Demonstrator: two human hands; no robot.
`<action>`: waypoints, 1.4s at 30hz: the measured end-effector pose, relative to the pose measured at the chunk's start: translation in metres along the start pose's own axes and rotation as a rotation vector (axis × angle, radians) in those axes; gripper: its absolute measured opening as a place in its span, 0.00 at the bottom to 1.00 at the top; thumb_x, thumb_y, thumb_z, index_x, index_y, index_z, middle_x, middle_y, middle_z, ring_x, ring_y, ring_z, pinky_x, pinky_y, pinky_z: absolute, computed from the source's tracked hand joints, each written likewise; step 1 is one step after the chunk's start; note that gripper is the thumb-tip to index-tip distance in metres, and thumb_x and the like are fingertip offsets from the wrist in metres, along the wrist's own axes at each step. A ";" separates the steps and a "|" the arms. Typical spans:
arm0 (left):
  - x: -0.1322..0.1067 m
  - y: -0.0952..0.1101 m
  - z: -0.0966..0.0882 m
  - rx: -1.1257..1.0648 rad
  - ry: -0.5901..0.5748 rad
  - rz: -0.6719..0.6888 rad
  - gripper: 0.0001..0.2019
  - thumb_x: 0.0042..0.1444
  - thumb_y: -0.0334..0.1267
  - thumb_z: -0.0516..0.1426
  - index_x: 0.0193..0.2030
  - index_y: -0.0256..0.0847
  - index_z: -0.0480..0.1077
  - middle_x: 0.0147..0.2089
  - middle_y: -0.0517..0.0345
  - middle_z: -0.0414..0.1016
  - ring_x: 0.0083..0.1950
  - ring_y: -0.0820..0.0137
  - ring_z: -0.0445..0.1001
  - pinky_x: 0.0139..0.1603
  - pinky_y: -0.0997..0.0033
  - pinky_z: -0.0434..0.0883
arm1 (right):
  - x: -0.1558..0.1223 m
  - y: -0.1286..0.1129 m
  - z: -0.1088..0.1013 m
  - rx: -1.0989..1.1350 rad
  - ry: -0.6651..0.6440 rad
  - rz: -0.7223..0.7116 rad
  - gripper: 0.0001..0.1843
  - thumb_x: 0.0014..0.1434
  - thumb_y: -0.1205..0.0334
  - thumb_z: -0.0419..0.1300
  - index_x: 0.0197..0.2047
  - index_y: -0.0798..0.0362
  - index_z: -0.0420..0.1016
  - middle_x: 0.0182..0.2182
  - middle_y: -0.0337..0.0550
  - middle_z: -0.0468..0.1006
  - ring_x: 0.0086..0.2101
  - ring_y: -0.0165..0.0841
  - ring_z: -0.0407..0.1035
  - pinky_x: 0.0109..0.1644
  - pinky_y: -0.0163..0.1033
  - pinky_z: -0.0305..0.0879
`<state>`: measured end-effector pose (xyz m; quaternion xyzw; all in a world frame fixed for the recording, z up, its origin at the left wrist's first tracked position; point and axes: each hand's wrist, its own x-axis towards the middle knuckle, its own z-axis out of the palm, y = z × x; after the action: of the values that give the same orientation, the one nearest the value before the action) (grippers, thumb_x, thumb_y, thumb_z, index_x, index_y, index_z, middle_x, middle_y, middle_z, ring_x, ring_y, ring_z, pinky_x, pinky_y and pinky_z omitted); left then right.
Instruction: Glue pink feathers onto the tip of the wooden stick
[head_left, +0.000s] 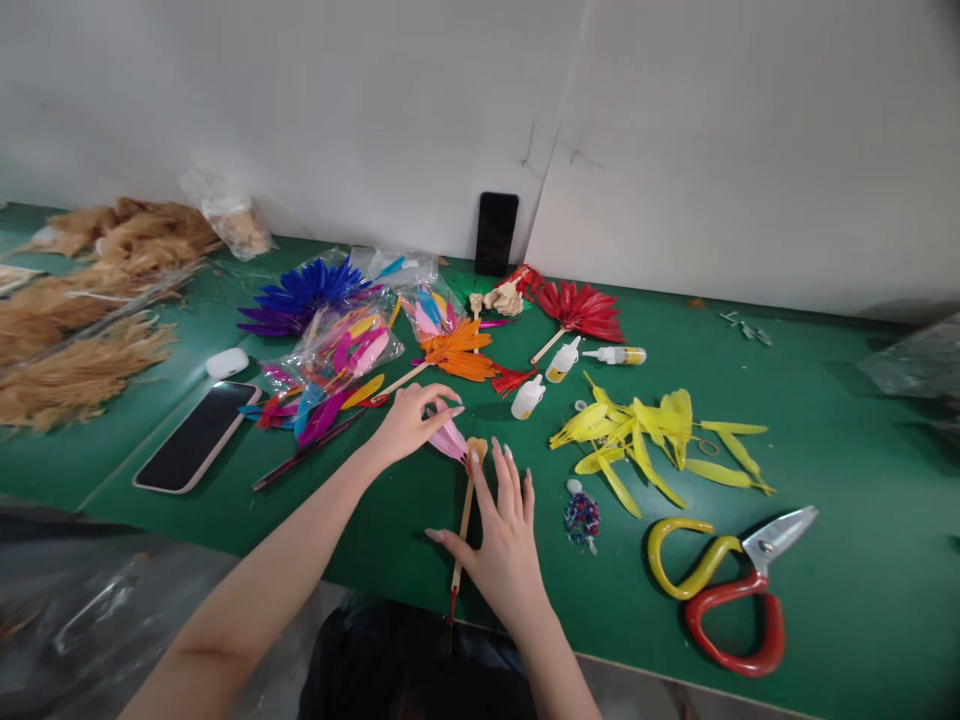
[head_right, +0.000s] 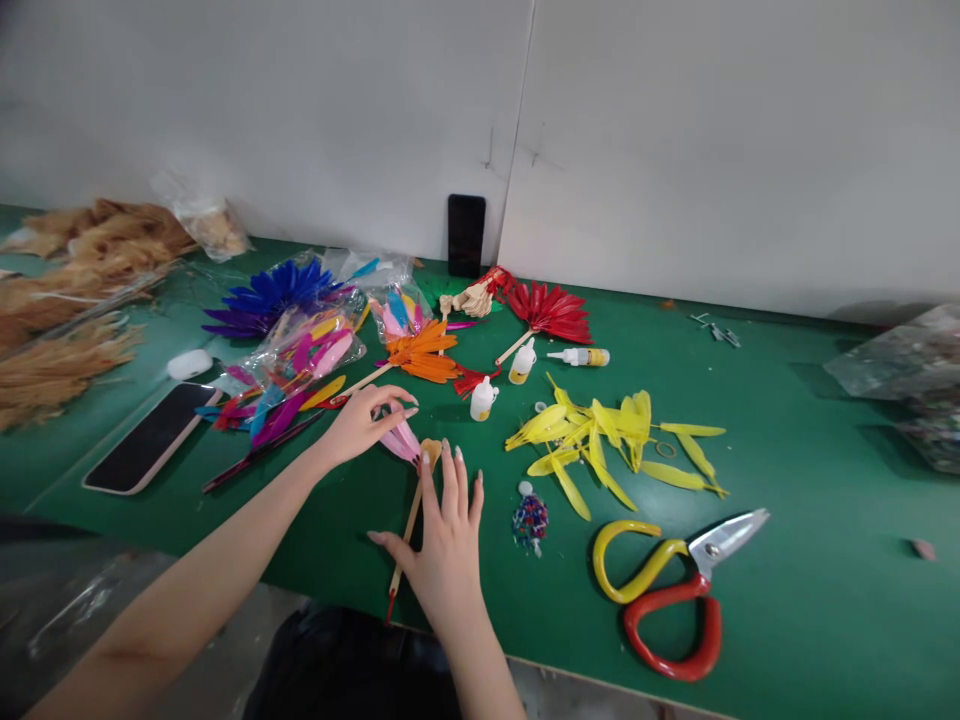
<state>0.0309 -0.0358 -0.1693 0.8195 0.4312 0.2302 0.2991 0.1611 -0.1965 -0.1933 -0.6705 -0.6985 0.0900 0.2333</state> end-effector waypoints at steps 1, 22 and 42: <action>0.000 -0.001 0.000 -0.010 0.004 0.000 0.11 0.56 0.46 0.55 0.40 0.43 0.71 0.31 0.59 0.75 0.35 0.67 0.71 0.38 0.69 0.64 | 0.000 0.000 0.000 0.002 0.000 0.002 0.45 0.54 0.37 0.51 0.67 0.52 0.43 0.66 0.51 0.43 0.64 0.47 0.38 0.62 0.62 0.43; 0.001 0.001 0.011 -0.075 0.038 -0.087 0.12 0.51 0.47 0.59 0.38 0.42 0.70 0.30 0.59 0.77 0.36 0.66 0.74 0.38 0.68 0.67 | 0.000 0.000 -0.001 0.012 0.003 -0.014 0.44 0.54 0.38 0.53 0.66 0.53 0.46 0.66 0.53 0.44 0.64 0.49 0.39 0.61 0.63 0.44; 0.002 -0.001 0.012 -0.026 0.046 -0.081 0.11 0.51 0.46 0.58 0.37 0.42 0.71 0.31 0.58 0.77 0.36 0.66 0.73 0.39 0.67 0.66 | 0.000 0.001 -0.001 -0.006 -0.012 -0.015 0.47 0.54 0.36 0.51 0.67 0.53 0.43 0.66 0.53 0.46 0.64 0.49 0.39 0.61 0.63 0.44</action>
<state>0.0389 -0.0377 -0.1780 0.7919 0.4677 0.2423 0.3090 0.1620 -0.1965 -0.1929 -0.6652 -0.7052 0.0902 0.2279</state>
